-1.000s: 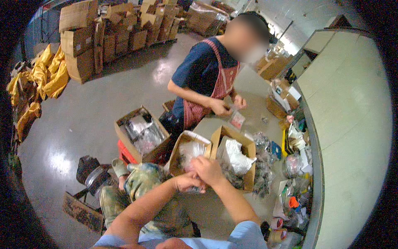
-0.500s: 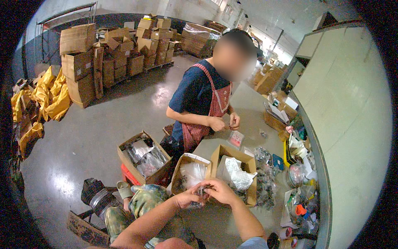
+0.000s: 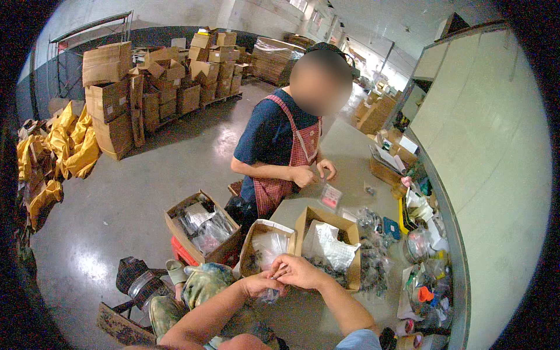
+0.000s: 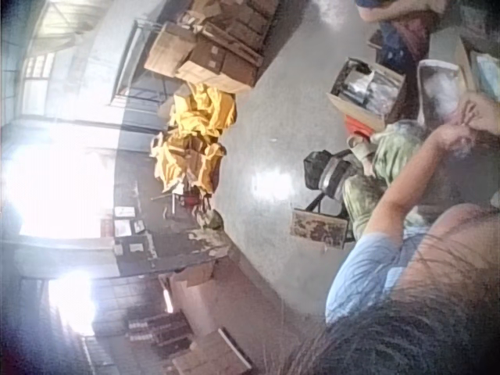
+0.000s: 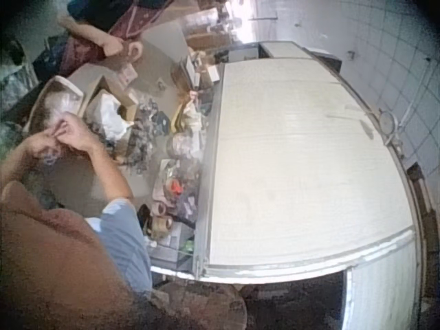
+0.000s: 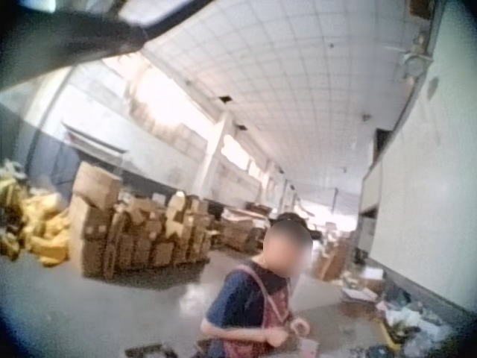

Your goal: The person picks small metal components from a box and places them into small plastic bags, then seals the bags.

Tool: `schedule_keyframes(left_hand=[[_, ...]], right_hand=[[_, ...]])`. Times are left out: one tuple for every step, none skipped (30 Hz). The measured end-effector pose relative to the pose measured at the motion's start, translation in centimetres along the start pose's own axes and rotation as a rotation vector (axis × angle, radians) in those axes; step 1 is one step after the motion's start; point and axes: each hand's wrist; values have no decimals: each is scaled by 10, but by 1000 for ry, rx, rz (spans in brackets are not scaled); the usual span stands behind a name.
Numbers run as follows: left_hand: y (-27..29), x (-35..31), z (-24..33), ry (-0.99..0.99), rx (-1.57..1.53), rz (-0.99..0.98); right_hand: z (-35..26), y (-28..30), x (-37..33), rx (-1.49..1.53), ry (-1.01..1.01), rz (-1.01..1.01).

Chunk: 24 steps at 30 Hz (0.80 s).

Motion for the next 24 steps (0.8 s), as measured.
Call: schedule_keyframes(left_hand=[[6,4,0,-61,-9,-31],[8,5,-3,-109,-40,-7],[0,0,2,-156,-72,19],[-4,-3,5,-203,-104,45],[1,-4,5,-179,-124,-16],[-1,-5,8,-196,-109,4],[-4,-6,7,-214,-94,22],[-5,-7,8,-231,-80,40],[-3,-7,8,-195,-33,18],[-3,-7,9,-198,-22,9],[-5,-7,9,-201,-12,1],[-6,-7,9,-201,-5,-10],[-5,-5,8,-220,13,3],[-3,-3,6,-240,31,16],[-2,-3,8,-260,59,34],[-4,-3,9,-250,115,105],[-7,-3,8,-240,171,175],[-9,-4,7,-229,232,250],[-4,-2,-4,-330,407,449],[2,-3,-11,-325,516,495],[-20,-9,-3,-300,616,526],[-34,-16,4,-294,726,570],[-29,-14,-11,-357,715,645],[-36,-19,-13,-406,837,671]], right_hand=[[9,-1,-1,-88,112,17],[15,-1,-4,-178,223,35],[13,-1,-7,-149,220,69],[10,-1,-10,-240,227,45],[5,-3,-16,-332,233,21],[-3,-2,-17,-434,250,7],[11,-7,-20,-579,354,-30],[11,-11,-22,-646,335,-72],[4,-14,-20,-621,311,-93],[-1,-17,-18,-595,286,-115],[2,-17,-17,-598,258,-115],[8,-18,-17,-600,224,-112],[12,-19,-18,-602,191,-110],[14,-21,-20,-567,243,-23],[15,-24,-20,-532,306,69],[16,-26,-20,-496,367,161],[20,-24,-23,-434,325,147],[27,-19,-26,-368,289,134],[33,-18,-30,-300,249,122],[37,-20,-33,-388,266,149],[47,-24,-42,-467,258,188],[46,-27,-43,-554,272,214],[41,-35,-47,-553,158,229],[36,-40,-52,-546,144,289]])
Point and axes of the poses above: each hand's wrist, its own x-axis towards the middle knuckle, its own y-axis out of the back of the hand, z = x × y, and after that the axes turned 9 degrees about y, right-handed
